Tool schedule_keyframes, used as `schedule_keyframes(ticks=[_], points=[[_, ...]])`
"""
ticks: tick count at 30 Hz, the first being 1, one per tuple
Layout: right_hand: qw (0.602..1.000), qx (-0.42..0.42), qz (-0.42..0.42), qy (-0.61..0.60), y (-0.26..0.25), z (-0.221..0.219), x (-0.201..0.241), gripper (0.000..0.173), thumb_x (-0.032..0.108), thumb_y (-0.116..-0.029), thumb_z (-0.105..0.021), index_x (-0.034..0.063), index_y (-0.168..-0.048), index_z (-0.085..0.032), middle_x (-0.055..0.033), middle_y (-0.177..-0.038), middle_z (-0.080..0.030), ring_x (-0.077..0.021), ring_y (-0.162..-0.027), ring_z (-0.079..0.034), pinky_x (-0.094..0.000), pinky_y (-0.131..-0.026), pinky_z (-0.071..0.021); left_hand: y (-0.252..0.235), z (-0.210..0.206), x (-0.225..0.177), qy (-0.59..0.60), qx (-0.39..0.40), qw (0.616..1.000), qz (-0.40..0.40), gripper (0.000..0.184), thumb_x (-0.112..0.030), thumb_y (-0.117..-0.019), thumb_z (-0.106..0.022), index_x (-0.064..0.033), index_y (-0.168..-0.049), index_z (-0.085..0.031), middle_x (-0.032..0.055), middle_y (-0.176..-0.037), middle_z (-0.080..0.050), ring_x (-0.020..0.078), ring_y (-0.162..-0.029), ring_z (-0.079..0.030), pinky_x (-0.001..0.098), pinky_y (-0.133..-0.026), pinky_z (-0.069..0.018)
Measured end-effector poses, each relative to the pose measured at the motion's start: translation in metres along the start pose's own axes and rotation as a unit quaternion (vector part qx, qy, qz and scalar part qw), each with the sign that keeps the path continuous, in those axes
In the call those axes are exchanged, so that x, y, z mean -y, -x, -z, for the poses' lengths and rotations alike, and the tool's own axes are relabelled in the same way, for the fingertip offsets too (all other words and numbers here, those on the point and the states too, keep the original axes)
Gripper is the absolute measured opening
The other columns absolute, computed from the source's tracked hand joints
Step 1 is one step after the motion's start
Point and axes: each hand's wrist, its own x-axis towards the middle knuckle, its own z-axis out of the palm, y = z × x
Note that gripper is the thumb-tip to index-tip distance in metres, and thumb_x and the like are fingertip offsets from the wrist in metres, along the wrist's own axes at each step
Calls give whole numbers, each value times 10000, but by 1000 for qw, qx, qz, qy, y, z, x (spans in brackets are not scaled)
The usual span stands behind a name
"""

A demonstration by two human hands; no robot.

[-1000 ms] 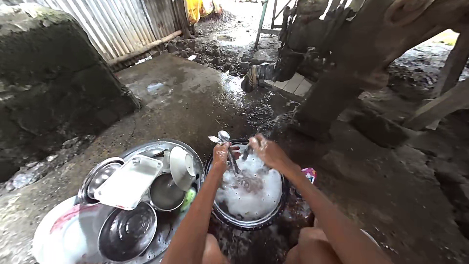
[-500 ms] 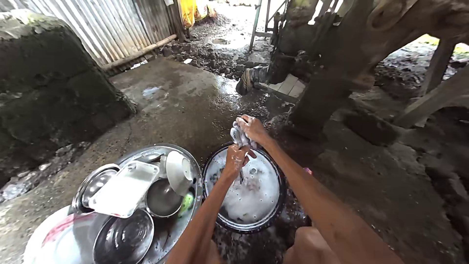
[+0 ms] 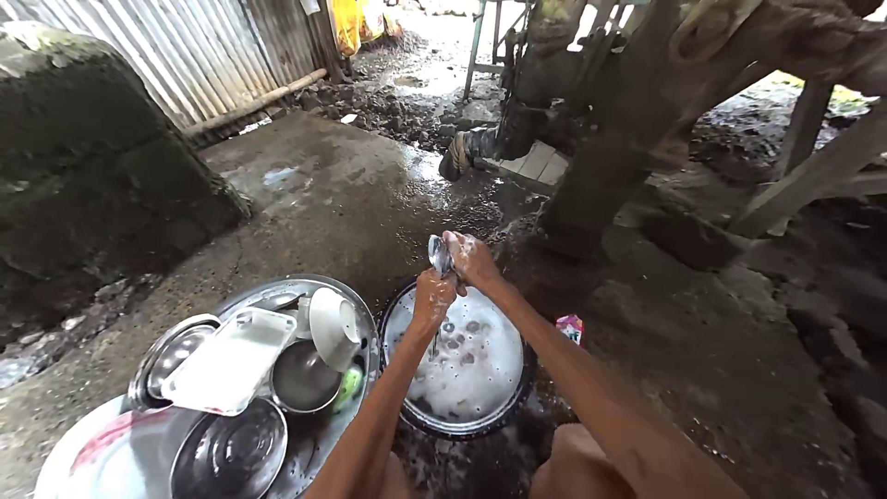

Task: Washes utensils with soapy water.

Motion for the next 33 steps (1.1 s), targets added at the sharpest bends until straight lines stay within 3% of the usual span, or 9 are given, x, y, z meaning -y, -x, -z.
schedule_keyframes(ticks=[6, 11, 12, 14, 17, 20, 23, 26, 33], points=[[988, 11, -132, -82, -17, 12, -5, 593, 519, -1068, -432, -9, -1016, -698, -254, -911, -653, -431, -860, -629, -633, -742, -468, 3, -4, 1, -43, 1, 996, -77, 168, -40, -1010, -557, 61, -907, -641, -26, -649, -545, 12, -585, -510, 188, -625, -459], [957, -47, -219, -183, -32, 26, 4, 622, 479, -1089, -406, -78, -1114, -682, -291, -1055, -665, -411, -968, -637, -605, -878, -475, 0, -8, 5, -105, -14, 986, -127, 279, -136, -1055, -520, 86, -982, -671, 47, -722, -595, 74, -656, -555, 255, -703, -494], [933, -61, -253, -248, -35, 27, 4, 595, 468, -1095, -392, -55, -1120, -675, -233, -1014, -663, -331, -909, -628, -527, -848, -498, 0, -8, 6, -110, -16, 985, -135, 289, -150, -1059, -514, 79, -986, -675, 50, -722, -599, 81, -659, -560, 264, -706, -495], [834, -112, -297, -450, -43, 21, -6, 479, 453, -1106, -320, 87, -945, -584, -11, -705, -540, -95, -575, -507, -266, -536, -458, 1, -8, 6, -97, -26, 984, -149, 288, -162, -1057, -520, 66, -992, -682, 34, -703, -598, 69, -642, -561, 254, -692, -497], [670, -125, -302, -667, -36, 20, -29, 477, 532, -1091, -199, 179, -1000, -506, 28, -757, -520, -82, -638, -519, -257, -572, -472, 3, -6, 3, -47, -42, 987, -146, 267, -152, -1055, -522, 44, -963, -679, -21, -669, -582, 23, -615, -546, 217, -662, -486], [708, -72, -324, -623, -11, 17, -10, 556, 645, -1038, -305, 154, -1077, -561, -7, -825, -605, -120, -708, -602, -311, -629, -538, -2, -6, 2, 12, -67, 994, -85, 251, -116, -1060, -512, 43, -942, -665, -23, -638, -572, 16, -560, -518, 195, -586, -454], [748, -14, -312, -585, 10, 7, 18, 318, 409, -1074, -471, 113, -1092, -585, -10, -771, -589, -108, -632, -577, -280, -581, -518, -4, -6, -2, 29, -66, 997, -3, 134, 0, -1004, -531, 96, -1039, -618, 64, -765, -592, 70, -614, -538, 237, -604, -478], [762, -33, -300, -573, 5, 7, 17, 161, 241, -1048, -561, 87, -1034, -605, -12, -721, -596, -97, -574, -566, -261, -534, -503, -5, -8, -4, 61, -62, 996, -2, 101, 25, -994, -527, 74, -991, -615, 15, -673, -569, 32, -523, -495, 197, -517, -436], [787, -69, -304, -533, -18, 14, 23, 101, 196, -1010, -618, 101, -1044, -631, 12, -731, -581, -76, -565, -529, -249, -534, -479, -15, -9, -4, 13, -71, 997, -17, 183, -33, -1040, -492, 80, -987, -626, 5, -655, -565, 36, -529, -497, 208, -545, -440]])
